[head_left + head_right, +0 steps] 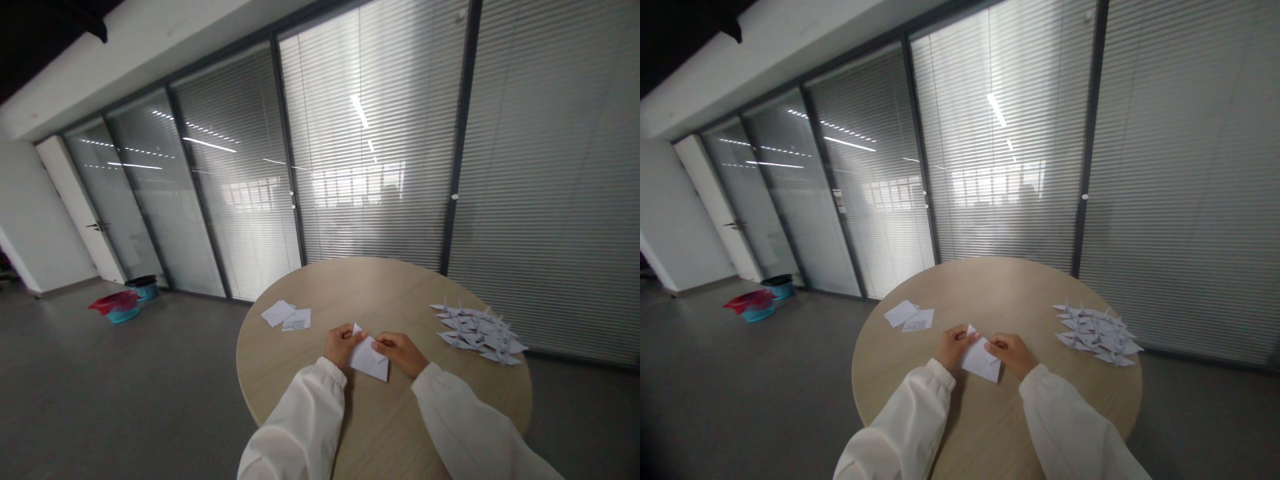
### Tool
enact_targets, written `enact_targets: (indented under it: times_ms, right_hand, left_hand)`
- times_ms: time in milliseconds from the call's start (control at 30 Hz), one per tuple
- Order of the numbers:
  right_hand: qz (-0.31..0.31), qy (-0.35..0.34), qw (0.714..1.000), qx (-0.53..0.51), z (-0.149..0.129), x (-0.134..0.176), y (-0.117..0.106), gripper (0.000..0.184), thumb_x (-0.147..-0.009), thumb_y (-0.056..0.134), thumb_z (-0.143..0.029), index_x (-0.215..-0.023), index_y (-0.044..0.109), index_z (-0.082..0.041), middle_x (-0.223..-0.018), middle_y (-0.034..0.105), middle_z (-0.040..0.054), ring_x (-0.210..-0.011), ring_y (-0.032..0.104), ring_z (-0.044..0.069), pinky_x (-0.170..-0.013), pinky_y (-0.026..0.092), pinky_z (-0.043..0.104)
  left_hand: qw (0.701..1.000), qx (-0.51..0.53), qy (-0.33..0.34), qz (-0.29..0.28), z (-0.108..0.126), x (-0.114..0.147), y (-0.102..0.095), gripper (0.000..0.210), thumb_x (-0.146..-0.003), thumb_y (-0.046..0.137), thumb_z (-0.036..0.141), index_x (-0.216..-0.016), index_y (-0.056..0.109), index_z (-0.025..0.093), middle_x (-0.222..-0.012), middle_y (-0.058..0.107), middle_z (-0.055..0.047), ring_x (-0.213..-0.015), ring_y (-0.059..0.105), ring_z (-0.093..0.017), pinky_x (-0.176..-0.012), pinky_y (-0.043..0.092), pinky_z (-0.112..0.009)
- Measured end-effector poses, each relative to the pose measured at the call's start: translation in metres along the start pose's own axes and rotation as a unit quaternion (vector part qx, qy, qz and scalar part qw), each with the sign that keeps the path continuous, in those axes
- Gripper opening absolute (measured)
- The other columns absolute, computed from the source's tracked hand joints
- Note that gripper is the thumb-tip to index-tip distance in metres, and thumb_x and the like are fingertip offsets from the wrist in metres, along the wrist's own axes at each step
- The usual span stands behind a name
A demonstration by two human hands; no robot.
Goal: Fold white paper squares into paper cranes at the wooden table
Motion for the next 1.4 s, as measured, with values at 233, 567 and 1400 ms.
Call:
enact_targets:
  times_ms: [233,567,1400]
  right_hand:
    - [-0.027,-0.001,1.000,-0.014,0.001,0.000,0.006,0.034,-0.071,0.056,-0.046,-0.069,0.059,-0.013,-0.062,0.058,0.0002,-0.059,0.052,0.012,-0.054,0.038,0.021]
    - [-0.036,0.017,0.999,-0.023,0.003,0.000,0.008,0.034,-0.068,0.059,-0.046,-0.071,0.060,-0.012,-0.064,0.061,0.0011,-0.060,0.055,0.014,-0.056,0.040,0.023]
    - [-0.027,0.019,0.999,0.025,-0.002,0.001,0.004,0.032,-0.067,0.060,-0.044,-0.066,0.062,-0.012,-0.060,0.060,0.0007,-0.056,0.053,0.013,-0.052,0.038,0.022]
  left_hand:
    - [1.000,-0.012,-0.005,0.007,-0.007,-0.004,-0.005,0.035,-0.047,0.075,0.040,-0.060,0.062,0.010,-0.050,0.061,-0.003,-0.041,0.051,-0.010,-0.042,0.036,-0.020]
    - [0.997,-0.050,0.006,0.061,0.007,0.005,-0.006,0.033,-0.045,0.074,0.041,-0.051,0.058,0.012,-0.041,0.052,0.003,-0.035,0.043,-0.007,-0.037,0.031,-0.019]
    - [0.995,-0.083,0.034,0.039,0.011,0.006,-0.005,0.037,-0.059,0.062,0.049,-0.055,0.062,0.012,-0.049,0.061,-0.004,-0.043,0.051,-0.012,-0.043,0.038,-0.022]
Point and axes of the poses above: each hand's wrist, its own x-axis away from the middle knuckle, its own y-axis out of the palm, z = x × y, the point moved 7 cm from there along -x, towards the middle knuckle
